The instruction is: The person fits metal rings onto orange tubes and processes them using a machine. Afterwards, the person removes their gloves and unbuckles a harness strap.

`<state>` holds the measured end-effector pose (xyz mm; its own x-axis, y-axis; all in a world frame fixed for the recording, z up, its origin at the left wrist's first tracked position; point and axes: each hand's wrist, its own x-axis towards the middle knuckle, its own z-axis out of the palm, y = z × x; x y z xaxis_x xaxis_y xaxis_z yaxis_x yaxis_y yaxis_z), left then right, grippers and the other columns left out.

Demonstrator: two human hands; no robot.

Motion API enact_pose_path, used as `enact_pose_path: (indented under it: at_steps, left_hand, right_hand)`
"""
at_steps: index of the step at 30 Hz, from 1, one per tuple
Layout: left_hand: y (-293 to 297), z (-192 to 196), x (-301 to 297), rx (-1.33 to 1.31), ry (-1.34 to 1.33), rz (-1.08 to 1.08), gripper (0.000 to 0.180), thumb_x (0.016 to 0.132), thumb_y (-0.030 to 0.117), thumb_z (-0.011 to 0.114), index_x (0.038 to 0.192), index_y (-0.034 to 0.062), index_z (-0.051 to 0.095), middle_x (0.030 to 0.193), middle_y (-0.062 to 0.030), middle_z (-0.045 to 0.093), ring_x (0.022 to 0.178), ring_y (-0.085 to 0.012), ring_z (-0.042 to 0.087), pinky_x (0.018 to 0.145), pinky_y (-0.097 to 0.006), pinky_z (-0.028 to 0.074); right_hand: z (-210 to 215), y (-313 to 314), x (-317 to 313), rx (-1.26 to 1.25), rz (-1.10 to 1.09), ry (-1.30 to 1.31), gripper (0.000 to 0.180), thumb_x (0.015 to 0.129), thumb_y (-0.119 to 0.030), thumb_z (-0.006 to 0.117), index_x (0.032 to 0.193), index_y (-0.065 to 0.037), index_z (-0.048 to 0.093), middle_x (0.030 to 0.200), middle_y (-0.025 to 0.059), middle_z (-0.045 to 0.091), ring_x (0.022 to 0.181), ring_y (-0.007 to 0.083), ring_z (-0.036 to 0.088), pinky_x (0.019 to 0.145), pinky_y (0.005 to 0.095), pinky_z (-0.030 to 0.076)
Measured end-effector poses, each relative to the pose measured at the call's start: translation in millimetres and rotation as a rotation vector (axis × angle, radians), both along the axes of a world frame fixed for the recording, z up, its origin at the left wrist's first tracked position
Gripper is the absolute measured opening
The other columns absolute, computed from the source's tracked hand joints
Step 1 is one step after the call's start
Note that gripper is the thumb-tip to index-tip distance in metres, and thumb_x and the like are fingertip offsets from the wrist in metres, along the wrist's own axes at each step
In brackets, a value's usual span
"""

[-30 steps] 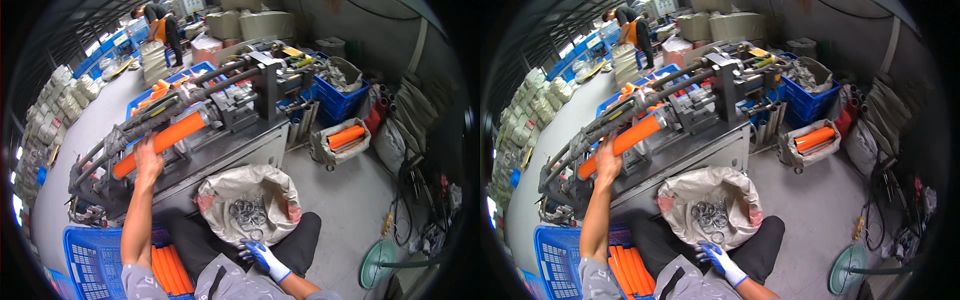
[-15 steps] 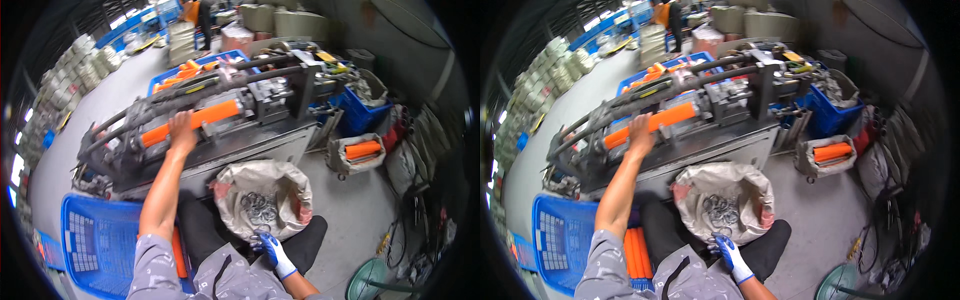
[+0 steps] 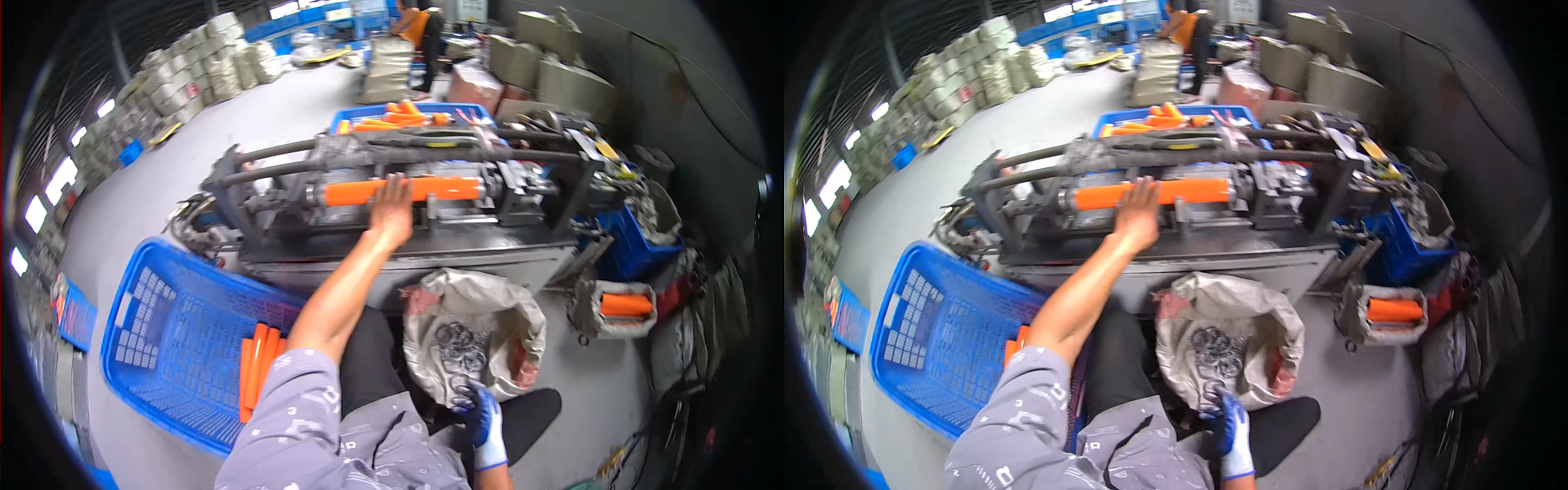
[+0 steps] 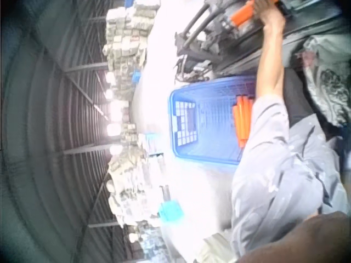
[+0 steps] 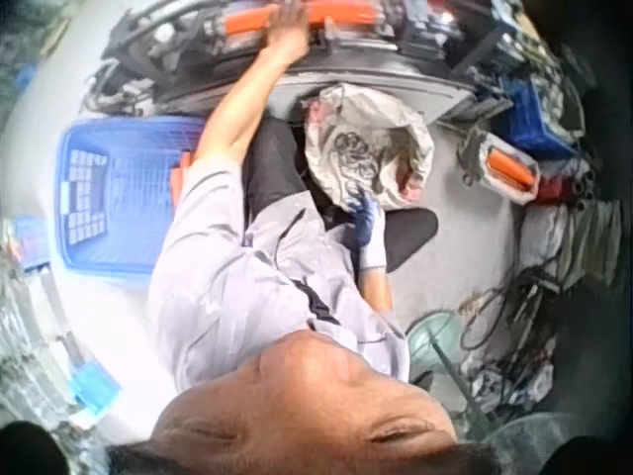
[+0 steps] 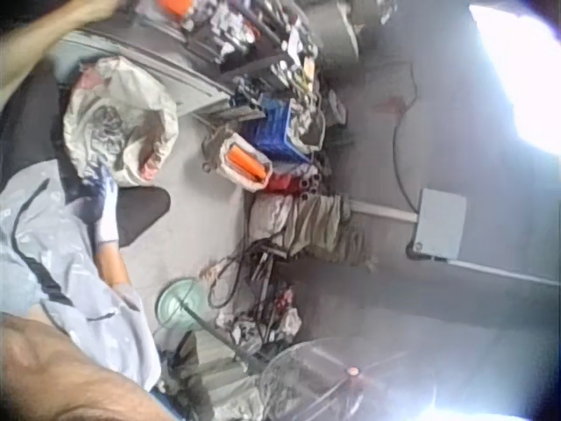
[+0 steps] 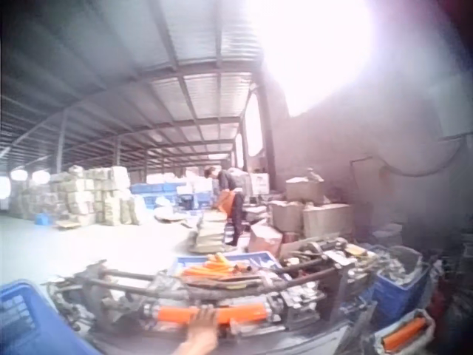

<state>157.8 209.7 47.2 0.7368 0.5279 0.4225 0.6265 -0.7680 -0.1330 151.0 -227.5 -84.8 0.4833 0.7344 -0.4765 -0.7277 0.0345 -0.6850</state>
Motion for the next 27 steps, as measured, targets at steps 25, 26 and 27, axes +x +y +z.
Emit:
enact_pose_path:
  at_steps: [25,26,27]
  left_hand:
    - [293,114,97,-1.079,-0.204,-0.112,0.1,0.07,0.025,0.079,0.145,-0.0064,0.02,0.124,-0.0229,0.055,0.108,-0.0257,0.06,0.09,-0.033,0.05]
    - [301,108,117,-0.866,0.081,0.136,0.116,0.064,0.029,0.081,0.149,-0.0038,0.01,0.136,-0.0289,0.044,0.119,-0.0347,0.053,0.1,-0.038,0.045]
    - [303,109,146,-0.664,0.266,0.118,0.123,0.058,0.03,0.082,0.151,0.0035,0.007,0.148,-0.0293,0.027,0.135,-0.0404,0.035,0.109,-0.049,0.035]
  right_hand:
    - [303,354,290,-0.169,-0.176,-1.671,0.057,0.078,-0.007,0.061,0.132,0.003,0.047,0.133,0.0219,0.049,0.128,0.0379,0.043,0.109,0.0467,0.03]
    - [306,356,293,-0.239,-0.157,-1.71,0.058,0.077,-0.008,0.063,0.132,0.003,0.047,0.133,0.0223,0.049,0.127,0.0398,0.043,0.109,0.0482,0.03]
    - [311,353,295,-0.327,-0.146,-1.754,0.059,0.076,-0.009,0.064,0.132,0.003,0.047,0.133,0.0227,0.049,0.127,0.0416,0.043,0.108,0.0498,0.03]
